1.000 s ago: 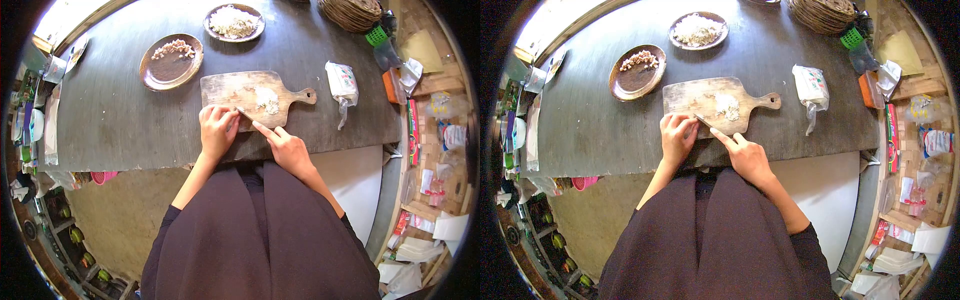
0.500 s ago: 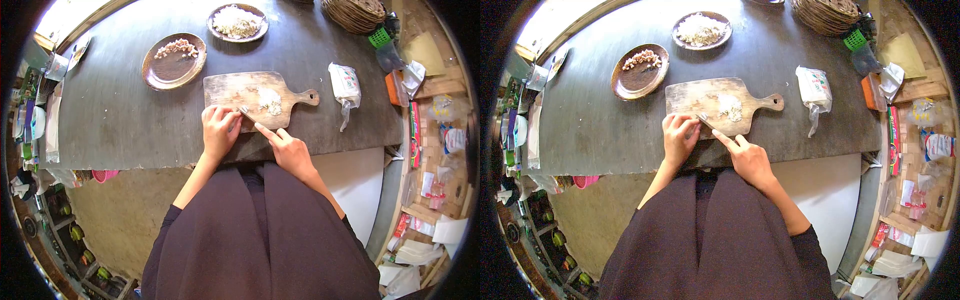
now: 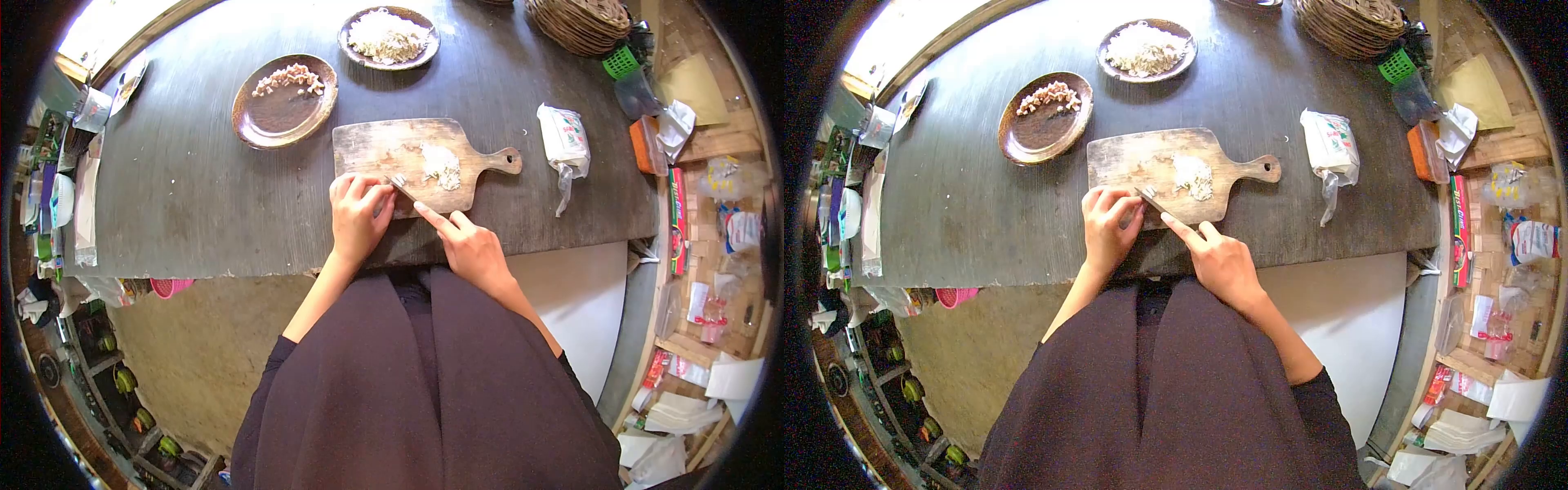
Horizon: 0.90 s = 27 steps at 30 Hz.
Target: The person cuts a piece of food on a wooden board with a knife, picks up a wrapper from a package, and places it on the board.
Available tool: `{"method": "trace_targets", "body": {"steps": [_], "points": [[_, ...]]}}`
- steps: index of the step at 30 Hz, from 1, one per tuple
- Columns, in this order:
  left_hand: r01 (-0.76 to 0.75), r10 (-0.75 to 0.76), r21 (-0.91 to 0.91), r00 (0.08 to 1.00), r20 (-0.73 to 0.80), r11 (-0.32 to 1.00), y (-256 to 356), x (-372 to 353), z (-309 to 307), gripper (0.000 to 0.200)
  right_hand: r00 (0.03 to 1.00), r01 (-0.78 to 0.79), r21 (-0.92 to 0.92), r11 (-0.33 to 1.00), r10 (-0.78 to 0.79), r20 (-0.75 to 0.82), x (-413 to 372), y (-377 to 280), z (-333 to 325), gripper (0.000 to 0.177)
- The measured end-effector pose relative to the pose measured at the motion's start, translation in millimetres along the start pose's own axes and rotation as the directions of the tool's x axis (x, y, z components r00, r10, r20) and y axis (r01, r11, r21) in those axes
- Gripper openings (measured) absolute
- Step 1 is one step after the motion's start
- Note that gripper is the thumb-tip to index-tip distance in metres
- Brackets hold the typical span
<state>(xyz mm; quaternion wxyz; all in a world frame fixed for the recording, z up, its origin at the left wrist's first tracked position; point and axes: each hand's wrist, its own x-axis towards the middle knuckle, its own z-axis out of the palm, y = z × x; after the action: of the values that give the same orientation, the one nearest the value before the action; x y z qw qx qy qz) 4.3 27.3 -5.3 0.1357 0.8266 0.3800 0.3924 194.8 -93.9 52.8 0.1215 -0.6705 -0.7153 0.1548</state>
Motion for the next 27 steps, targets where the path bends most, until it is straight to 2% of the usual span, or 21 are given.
{"method": "trace_targets", "body": {"steps": [9,14,21,24,27], "points": [[-0.002,0.002,-0.003,1.0,0.006,1.0,-0.5,0.1,0.0,0.017,0.999,0.014,-0.017,1.0,-0.015,-0.047,3.8,-0.6,3.5,0.075],[-0.004,0.004,-0.008,1.0,-0.002,1.0,-0.6,-0.2,0.4,0.016,1.0,-0.019,-0.032,0.999,0.019,0.001,-1.9,-5.9,-0.1,0.078],[0.003,-0.003,-0.004,1.0,0.006,1.0,0.7,0.8,-0.8,0.015,1.0,-0.009,-0.04,0.999,0.008,-0.02,-1.1,-2.5,6.3,0.077],[0.003,-0.003,-0.007,1.0,0.004,1.0,0.8,0.2,-0.4,0.015,0.998,0.001,-0.038,0.999,-0.003,-0.07,-0.1,-0.2,9.2,0.067],[0.002,-0.002,-0.016,1.0,-0.004,1.0,-0.4,-0.2,0.5,0.015,0.999,0.008,-0.025,1.0,-0.009,-0.053,-0.7,-1.2,7.5,0.076]]}}
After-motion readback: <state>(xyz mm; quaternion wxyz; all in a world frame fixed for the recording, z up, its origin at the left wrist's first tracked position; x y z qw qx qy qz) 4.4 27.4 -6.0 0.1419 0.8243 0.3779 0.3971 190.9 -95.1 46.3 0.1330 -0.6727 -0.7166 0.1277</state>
